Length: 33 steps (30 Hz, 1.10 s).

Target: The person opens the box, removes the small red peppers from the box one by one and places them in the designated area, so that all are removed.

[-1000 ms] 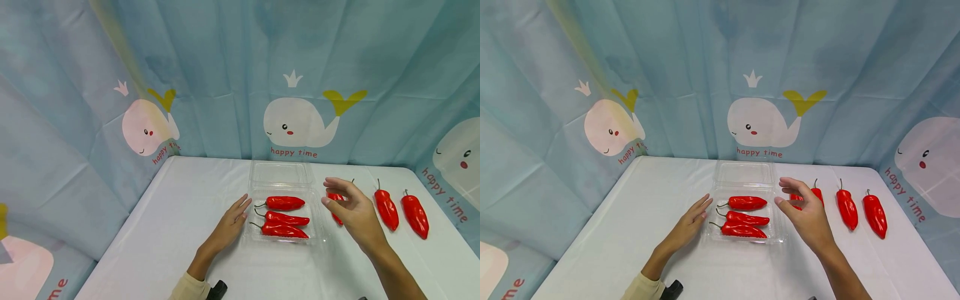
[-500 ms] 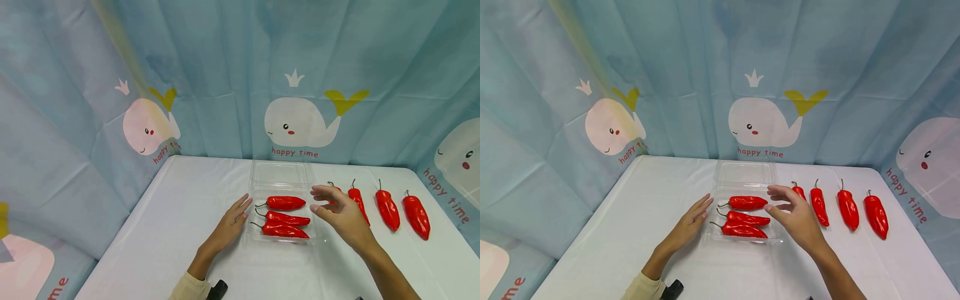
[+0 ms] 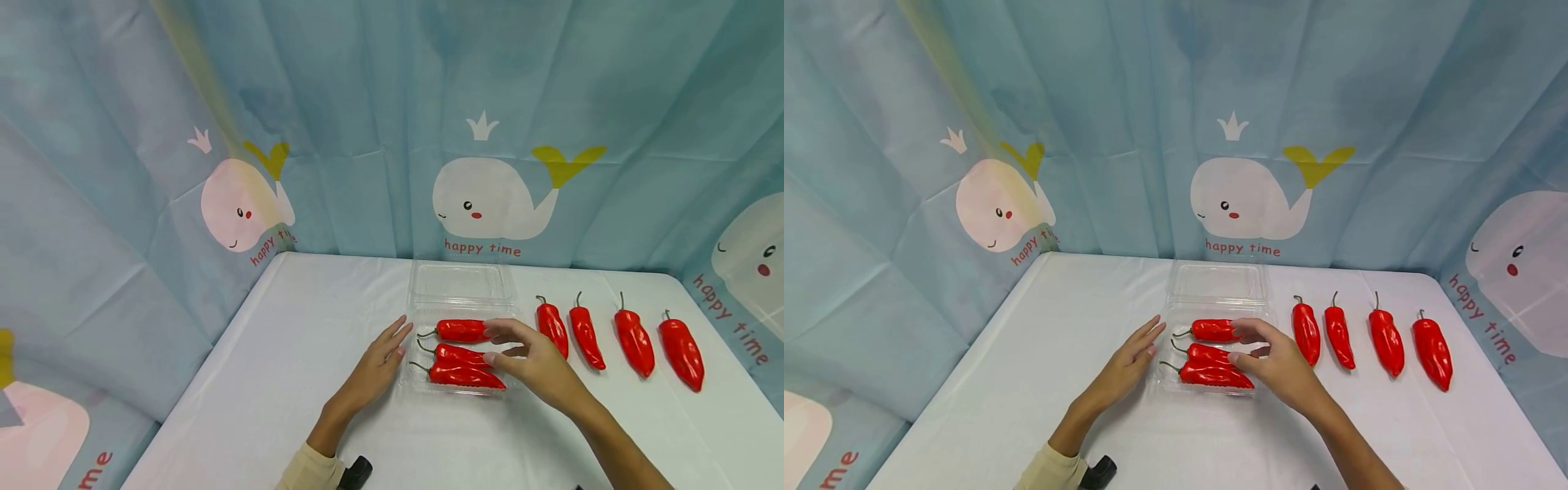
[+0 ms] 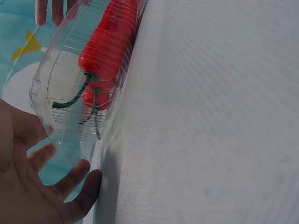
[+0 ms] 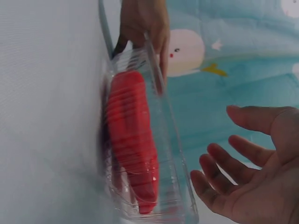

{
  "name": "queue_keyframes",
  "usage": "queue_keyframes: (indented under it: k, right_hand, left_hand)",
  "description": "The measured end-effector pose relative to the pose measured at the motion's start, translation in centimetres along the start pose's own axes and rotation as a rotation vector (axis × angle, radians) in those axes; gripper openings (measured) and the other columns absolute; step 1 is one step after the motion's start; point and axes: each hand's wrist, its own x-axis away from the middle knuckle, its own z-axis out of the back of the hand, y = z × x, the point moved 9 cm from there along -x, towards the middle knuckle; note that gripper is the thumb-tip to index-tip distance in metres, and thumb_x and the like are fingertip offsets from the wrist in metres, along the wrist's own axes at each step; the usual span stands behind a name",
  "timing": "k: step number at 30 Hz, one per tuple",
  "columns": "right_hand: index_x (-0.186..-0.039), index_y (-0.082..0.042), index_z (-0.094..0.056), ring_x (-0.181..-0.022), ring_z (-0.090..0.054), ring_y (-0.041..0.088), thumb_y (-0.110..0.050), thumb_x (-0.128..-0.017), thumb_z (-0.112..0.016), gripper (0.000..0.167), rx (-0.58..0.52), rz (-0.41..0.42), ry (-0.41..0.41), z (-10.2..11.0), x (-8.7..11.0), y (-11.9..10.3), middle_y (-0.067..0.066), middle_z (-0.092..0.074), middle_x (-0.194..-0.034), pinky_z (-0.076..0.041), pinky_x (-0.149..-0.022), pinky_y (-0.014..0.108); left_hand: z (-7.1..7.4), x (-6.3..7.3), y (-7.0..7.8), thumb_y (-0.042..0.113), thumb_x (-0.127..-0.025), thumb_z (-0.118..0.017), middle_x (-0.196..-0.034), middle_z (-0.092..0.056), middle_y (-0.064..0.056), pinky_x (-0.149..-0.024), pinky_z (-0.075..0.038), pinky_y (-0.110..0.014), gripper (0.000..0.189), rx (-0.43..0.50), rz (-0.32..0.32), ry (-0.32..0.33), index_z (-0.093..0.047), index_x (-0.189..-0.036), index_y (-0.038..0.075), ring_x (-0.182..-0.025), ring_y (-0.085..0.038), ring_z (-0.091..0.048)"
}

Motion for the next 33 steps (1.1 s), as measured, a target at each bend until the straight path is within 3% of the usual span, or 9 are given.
queue_keyframes:
  k: [6,12,19,24,33]
  right_hand:
    - [-0.141,-0.005,-0.063,-0.121,-0.067,0.037,-0.024,-0.090,-0.085,0.059,-0.015,-0.008,-0.077,-1.3,-0.3,0.6,0.013,-0.069,-0.135,-0.063,-0.092,0.036]
    - [-0.139,-0.007,-0.065,-0.121,-0.066,0.032,-0.025,-0.088,-0.086,0.058,-0.014,-0.043,-0.134,-2.4,-0.7,1.6,0.012,-0.069,-0.135,-0.063,-0.093,0.038]
    - [-0.141,-0.012,-0.065,-0.120,-0.064,0.027,-0.027,-0.089,-0.084,0.057,-0.012,-0.073,-0.223,-3.5,-0.8,2.1,0.009,-0.071,-0.130,-0.060,-0.088,0.028]
    - [-0.140,-0.010,-0.065,-0.117,-0.065,0.026,-0.027,-0.091,-0.082,0.055,0.004,-0.050,-0.266,-4.0,-0.9,2.1,0.007,-0.072,-0.126,-0.058,-0.088,0.024]
    - [-0.138,-0.010,-0.067,-0.111,-0.066,0.023,-0.024,-0.091,-0.083,0.052,0.057,0.003,-0.274,-4.6,-1.4,2.1,0.005,-0.072,-0.120,-0.057,-0.087,0.023]
  left_hand:
    - [0.0,0.0,0.0,0.010,-0.112,-0.047,-0.175,-0.027,-0.011,-0.128,-0.021,-0.063,0.050,-0.010,0.004,-0.008,-0.043,-0.162,0.007,-0.163,-0.033,-0.022]
    - [0.0,-0.1,0.1,0.010,-0.112,-0.047,-0.174,-0.028,-0.014,-0.127,-0.022,-0.066,0.050,-0.020,-0.014,0.002,-0.043,-0.162,0.005,-0.162,-0.037,-0.023]
    - [0.0,-0.1,0.1,0.008,-0.112,-0.047,-0.174,-0.028,-0.014,-0.127,-0.022,-0.065,0.050,-0.006,-0.018,0.003,-0.043,-0.161,0.004,-0.162,-0.037,-0.023]
    - [0.0,-0.1,0.1,0.009,-0.112,-0.047,-0.174,-0.028,-0.014,-0.127,-0.023,-0.065,0.050,-0.013,-0.008,-0.004,-0.044,-0.161,0.005,-0.162,-0.037,-0.023]
    - [0.0,0.0,-0.1,0.011,-0.113,-0.047,-0.175,-0.028,-0.011,-0.127,-0.021,-0.066,0.050,-0.020,0.013,-0.009,-0.044,-0.162,0.007,-0.162,-0.036,-0.022]
